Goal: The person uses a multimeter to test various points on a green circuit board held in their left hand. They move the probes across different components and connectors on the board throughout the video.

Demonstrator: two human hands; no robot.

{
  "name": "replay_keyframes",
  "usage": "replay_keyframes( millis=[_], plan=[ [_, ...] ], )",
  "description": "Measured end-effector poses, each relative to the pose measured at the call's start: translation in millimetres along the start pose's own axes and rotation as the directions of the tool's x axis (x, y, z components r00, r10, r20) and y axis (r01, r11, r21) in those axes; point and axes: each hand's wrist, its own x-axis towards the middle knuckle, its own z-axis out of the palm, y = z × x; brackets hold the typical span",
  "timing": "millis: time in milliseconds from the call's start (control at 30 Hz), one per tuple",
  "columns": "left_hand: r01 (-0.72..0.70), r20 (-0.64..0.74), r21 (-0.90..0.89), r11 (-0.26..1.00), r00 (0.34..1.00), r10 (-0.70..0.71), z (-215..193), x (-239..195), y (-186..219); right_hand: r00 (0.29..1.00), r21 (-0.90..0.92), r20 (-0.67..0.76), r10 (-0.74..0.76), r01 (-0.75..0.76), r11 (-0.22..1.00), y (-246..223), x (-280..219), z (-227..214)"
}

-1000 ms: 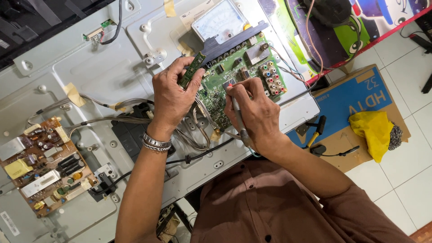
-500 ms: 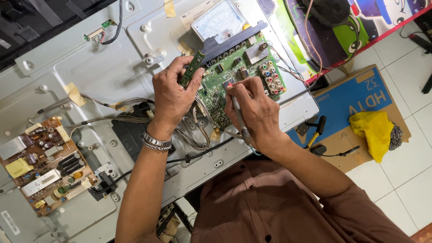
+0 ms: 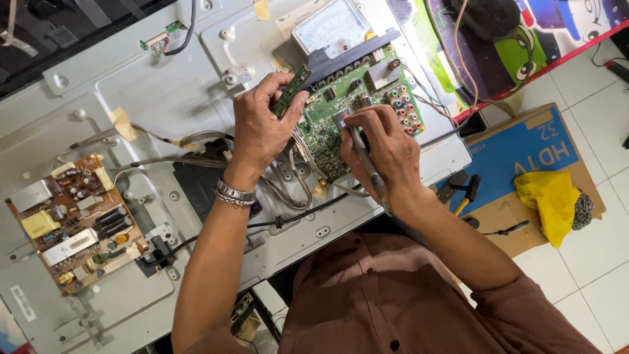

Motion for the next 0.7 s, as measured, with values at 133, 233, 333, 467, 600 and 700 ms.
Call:
replay_keyframes(
  millis=[133, 233, 333, 467, 600, 700],
  plan=[
    [0.012, -0.018, 0.017, 1.000, 1.000, -0.012, 3.7, -4.4, 0.0, 1.000, 0.156, -0.004, 0.005, -0.004, 0.988, -10.0, 7.8, -16.6],
    [-0.023, -0.017, 0.141, 0.990, 1.000, 0.026, 4.4, -8.6, -3.0, 0.992, 0.370, 0.123, -0.008, -0.038, 0.928, -10.2, -1.0, -21.6],
    [-0.028, 0.002, 0.101, 0.995, 1.000, 0.028, 5.2, -10.5, -11.6, 0.986, 0.480, 0.164, 0.043, -0.117, 0.870, -26.6, -1.1, -28.6],
    [-0.036, -0.014, 0.079, 0.996, 0.999, 0.038, 4.9, -11.5, -11.9, 0.985, 0.511, 0.174, 0.012, -0.101, 0.854, -59.2, 16.6, -40.3],
    [-0.081, -0.011, 0.067, 0.994, 0.997, 0.082, 6.5, -10.1, -11.3, 0.978, 0.493, 0.184, -0.102, -0.002, 0.870, -68.7, 23.3, -42.6],
    [-0.059, -0.017, 0.114, 0.992, 0.998, 0.061, 8.4, -11.3, -14.7, 0.928, 0.477, 0.269, -0.259, 0.105, 0.873, -59.3, 12.4, -38.4]
  ],
)
